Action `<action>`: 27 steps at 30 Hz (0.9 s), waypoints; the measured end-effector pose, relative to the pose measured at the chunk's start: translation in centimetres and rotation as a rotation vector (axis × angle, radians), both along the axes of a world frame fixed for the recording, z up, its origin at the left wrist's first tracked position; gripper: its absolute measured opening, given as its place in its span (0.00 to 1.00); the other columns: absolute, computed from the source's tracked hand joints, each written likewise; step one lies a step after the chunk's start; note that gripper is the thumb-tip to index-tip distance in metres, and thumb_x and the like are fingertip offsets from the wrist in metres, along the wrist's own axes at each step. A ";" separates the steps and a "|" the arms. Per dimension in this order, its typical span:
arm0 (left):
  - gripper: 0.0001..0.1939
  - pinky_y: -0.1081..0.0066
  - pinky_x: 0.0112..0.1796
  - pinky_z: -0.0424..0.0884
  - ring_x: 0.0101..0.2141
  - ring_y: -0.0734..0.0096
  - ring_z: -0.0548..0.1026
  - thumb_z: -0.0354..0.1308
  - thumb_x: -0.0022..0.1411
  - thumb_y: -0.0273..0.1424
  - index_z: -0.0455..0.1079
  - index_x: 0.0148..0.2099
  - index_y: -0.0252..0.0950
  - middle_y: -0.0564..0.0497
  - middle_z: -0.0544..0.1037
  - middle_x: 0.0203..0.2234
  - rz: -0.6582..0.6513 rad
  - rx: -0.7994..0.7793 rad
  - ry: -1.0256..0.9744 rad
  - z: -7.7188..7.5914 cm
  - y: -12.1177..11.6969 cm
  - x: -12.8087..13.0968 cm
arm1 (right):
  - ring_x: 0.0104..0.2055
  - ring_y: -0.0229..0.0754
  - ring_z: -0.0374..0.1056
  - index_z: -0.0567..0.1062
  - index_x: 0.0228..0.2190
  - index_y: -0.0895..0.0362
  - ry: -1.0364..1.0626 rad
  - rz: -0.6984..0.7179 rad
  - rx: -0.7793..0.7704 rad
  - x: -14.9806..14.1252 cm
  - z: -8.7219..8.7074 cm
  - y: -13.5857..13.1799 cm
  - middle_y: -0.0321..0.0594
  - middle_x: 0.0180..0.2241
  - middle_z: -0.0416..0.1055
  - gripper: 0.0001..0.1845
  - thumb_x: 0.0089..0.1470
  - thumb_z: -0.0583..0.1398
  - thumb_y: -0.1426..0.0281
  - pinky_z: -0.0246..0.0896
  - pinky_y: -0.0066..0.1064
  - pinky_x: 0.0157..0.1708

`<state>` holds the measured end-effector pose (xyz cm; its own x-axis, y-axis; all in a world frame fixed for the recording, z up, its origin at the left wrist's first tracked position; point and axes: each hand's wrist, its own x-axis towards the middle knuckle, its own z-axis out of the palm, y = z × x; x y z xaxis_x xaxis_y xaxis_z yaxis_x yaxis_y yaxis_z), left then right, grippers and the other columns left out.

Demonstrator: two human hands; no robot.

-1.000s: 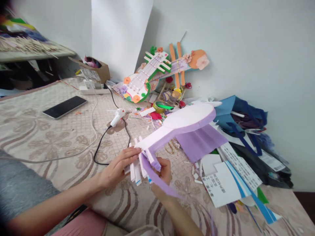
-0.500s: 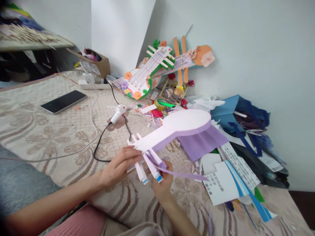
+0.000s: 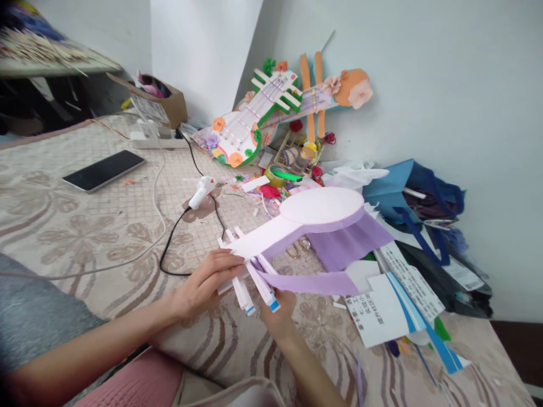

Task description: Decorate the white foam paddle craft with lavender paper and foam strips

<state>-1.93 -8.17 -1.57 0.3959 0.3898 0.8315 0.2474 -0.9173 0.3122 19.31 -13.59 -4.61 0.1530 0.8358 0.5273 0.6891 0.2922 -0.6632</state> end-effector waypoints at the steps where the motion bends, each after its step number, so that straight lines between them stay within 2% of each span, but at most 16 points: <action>1: 0.19 0.58 0.54 0.71 0.53 0.63 0.72 0.50 0.69 0.19 0.63 0.61 0.30 0.39 0.76 0.48 0.001 0.000 0.000 0.0 0.0 0.0 | 0.28 0.45 0.74 0.77 0.28 0.56 0.001 -0.003 0.021 -0.1 0.3 0.0 0.41 0.25 0.77 0.12 0.57 0.59 0.62 0.72 0.36 0.30; 8: 0.20 0.59 0.52 0.72 0.53 0.61 0.72 0.54 0.66 0.21 0.63 0.60 0.30 0.37 0.74 0.49 0.009 -0.029 -0.075 0.1 0.4 0.0 | 0.30 0.45 0.75 0.74 0.27 0.55 0.004 -0.008 0.060 -0.3 1.6 0.0 0.40 0.25 0.76 0.12 0.60 0.57 0.64 0.72 0.34 0.32; 13: 0.21 0.62 0.49 0.75 0.51 0.62 0.74 0.57 0.63 0.21 0.64 0.58 0.32 0.38 0.75 0.48 0.086 -0.076 -0.119 1.2 0.6 -0.2 | 0.25 0.38 0.74 0.71 0.39 0.55 0.148 0.026 0.053 -0.7 2.0 0.1 0.36 0.28 0.76 0.05 0.61 0.58 0.68 0.71 0.28 0.26; 15: 0.21 0.64 0.49 0.76 0.51 0.63 0.75 0.58 0.62 0.19 0.65 0.57 0.33 0.39 0.76 0.48 0.114 -0.125 -0.162 1.8 0.7 -0.2 | 0.25 0.36 0.74 0.71 0.42 0.55 0.227 0.093 0.031 -0.9 2.5 0.2 0.36 0.30 0.76 0.07 0.61 0.58 0.70 0.72 0.27 0.26; 19: 0.19 0.63 0.51 0.74 0.51 0.65 0.76 0.60 0.60 0.19 0.66 0.53 0.36 0.42 0.76 0.49 0.137 -0.278 -0.278 2.8 1.1 0.0 | 0.26 0.35 0.74 0.71 0.41 0.54 0.249 0.126 0.052 -1.0 3.8 0.6 0.34 0.29 0.76 0.06 0.61 0.59 0.72 0.72 0.26 0.27; 27: 0.17 0.61 0.53 0.73 0.53 0.63 0.75 0.60 0.61 0.23 0.66 0.52 0.40 0.45 0.77 0.51 0.123 -0.519 -0.381 2.2 1.0 0.4 | 0.25 0.36 0.73 0.72 0.39 0.53 0.069 0.104 0.137 -1.3 6.1 1.8 0.34 0.27 0.75 0.04 0.60 0.59 0.72 0.70 0.26 0.27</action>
